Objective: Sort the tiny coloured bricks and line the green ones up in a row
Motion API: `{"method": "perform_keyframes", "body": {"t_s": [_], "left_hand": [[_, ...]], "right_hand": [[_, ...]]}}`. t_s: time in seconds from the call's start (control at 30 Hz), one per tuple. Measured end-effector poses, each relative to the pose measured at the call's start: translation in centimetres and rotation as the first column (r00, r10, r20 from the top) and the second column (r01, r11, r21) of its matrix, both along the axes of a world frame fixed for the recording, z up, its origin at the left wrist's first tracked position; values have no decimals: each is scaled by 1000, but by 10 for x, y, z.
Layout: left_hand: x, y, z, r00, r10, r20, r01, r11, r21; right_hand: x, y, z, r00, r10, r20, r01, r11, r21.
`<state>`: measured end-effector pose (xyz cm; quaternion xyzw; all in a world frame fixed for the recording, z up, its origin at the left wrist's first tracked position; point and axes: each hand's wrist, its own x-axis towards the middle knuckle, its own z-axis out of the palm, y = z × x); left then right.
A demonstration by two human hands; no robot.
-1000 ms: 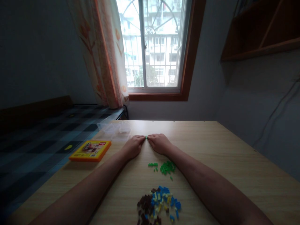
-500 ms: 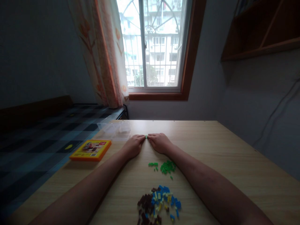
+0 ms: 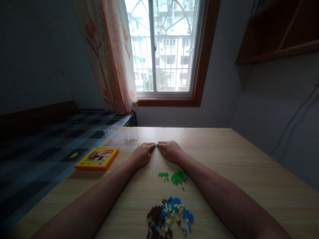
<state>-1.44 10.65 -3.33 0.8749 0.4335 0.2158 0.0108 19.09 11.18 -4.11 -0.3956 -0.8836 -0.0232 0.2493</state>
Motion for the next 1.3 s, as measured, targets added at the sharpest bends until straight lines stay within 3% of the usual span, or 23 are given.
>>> {"method": "perform_keyframes", "body": {"t_s": [1.3], "left_hand": [[-2, 4, -3, 999, 21, -35, -20, 1000, 21]], "right_hand": [[0, 1, 1, 999, 1, 34, -2, 1000, 23]]}}
